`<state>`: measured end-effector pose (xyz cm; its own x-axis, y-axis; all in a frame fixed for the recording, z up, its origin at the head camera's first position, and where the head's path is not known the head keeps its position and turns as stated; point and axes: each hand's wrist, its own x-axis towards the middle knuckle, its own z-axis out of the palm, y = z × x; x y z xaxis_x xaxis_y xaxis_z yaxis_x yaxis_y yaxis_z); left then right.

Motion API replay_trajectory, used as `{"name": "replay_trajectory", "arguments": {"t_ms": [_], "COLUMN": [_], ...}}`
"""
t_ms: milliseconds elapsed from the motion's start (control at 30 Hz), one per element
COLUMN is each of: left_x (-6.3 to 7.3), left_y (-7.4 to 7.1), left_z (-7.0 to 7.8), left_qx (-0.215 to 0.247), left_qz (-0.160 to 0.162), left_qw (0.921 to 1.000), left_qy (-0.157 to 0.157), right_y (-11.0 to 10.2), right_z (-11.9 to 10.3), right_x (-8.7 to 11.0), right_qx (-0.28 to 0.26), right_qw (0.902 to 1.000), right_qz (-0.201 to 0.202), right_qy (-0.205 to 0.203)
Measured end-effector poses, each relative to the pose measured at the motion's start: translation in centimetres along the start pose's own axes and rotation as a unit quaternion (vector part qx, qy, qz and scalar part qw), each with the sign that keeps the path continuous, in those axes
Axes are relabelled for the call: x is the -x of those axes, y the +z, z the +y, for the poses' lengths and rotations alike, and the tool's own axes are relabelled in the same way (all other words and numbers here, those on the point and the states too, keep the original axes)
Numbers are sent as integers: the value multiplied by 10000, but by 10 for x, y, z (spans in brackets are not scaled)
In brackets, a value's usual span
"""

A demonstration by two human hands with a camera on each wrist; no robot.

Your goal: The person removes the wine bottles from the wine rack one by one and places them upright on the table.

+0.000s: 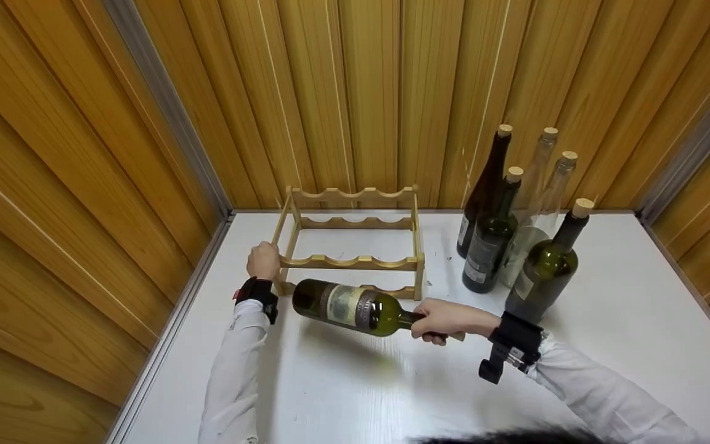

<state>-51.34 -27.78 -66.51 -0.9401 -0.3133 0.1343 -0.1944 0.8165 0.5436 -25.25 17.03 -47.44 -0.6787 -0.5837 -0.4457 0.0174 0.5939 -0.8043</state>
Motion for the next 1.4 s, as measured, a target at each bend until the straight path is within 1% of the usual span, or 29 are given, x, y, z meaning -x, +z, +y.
{"name": "replay_trajectory", "arguments": {"t_ms": [133, 267, 400, 533, 667, 733, 767, 800, 833, 867, 933, 1000, 1067, 1100, 1167, 1233, 1267, 1300, 1333, 1400], "left_x": [-2, -1, -1, -2, -5, -3, -1, 5, 13, 26, 56, 88, 113, 122, 136, 149, 156, 164, 172, 190], "left_y": [1, 0, -1, 1, 0, -3, -7, -14, -21, -35, -68, -102, -129, -135, -142, -143, -142, -142, -141, -139], "left_z": [0, 1, 3, 3, -2, -2, 1, 5, 12, 26, 57, 88, 115, 123, 137, 149, 154, 161, 166, 177], "left_qx": [-27, 0, 72, 96, 110, 110, 95, 44, -15, -30, 1, 32, 135, 152, 307, 544, 714, 876, 1033, 1235], "left_qz": [-16, -92, -148, -166, -247, -297, -323, -292, -194, -202, -100, 109, 300, 462, 704, 775, 728, 635, 471, -70], "left_qw": [10000, 10000, 9998, 9998, 9996, 9995, 9994, 9995, 9998, 9996, 9996, 9998, 9995, 9985, 9941, 9852, 9782, 9690, 9584, 9346], "left_qy": [28, 4, -110, -69, -12, -25, -84, -108, -108, -175, -271, -189, 31, 243, 767, 1428, 1811, 2222, 2618, 3334], "right_y": [-12, -22, -31, -39, -46, -48, -48, -49, -49, -50, -51, -53, -55, -56, -58, -59, -60, -61, -62, -63], "right_z": [-15, -27, -34, -39, -44, -45, -45, -45, -44, -44, -43, -43, -42, -42, -41, -41, -41, -41, -40, -40], "right_x": [12, 23, 34, 43, 49, 51, 52, 53, 54, 55, 57, 58, 60, 61, 61, 62, 63, 62, 63, 63], "right_qx": [461, 787, 1158, 1502, 1655, 1690, 1664, 1647, 1618, 1593, 1507, 1434, 1416, 1410, 1429, 1467, 1486, 1493, 1503, 1540], "right_qw": [9989, 9965, 9925, 9877, 9847, 9839, 9843, 9846, 9851, 9857, 9872, 9885, 9889, 9889, 9885, 9878, 9874, 9871, 9869, 9862], "right_qz": [-83, -235, -292, -241, -209, -197, -193, -178, -152, -139, -123, -101, -92, -80, -46, -16, -7, -4, -4, -14], "right_qy": [84, 161, 255, 372, 513, 545, 558, 557, 557, 532, 498, 466, 430, 455, 490, 529, 538, 579, 595, 599]}}
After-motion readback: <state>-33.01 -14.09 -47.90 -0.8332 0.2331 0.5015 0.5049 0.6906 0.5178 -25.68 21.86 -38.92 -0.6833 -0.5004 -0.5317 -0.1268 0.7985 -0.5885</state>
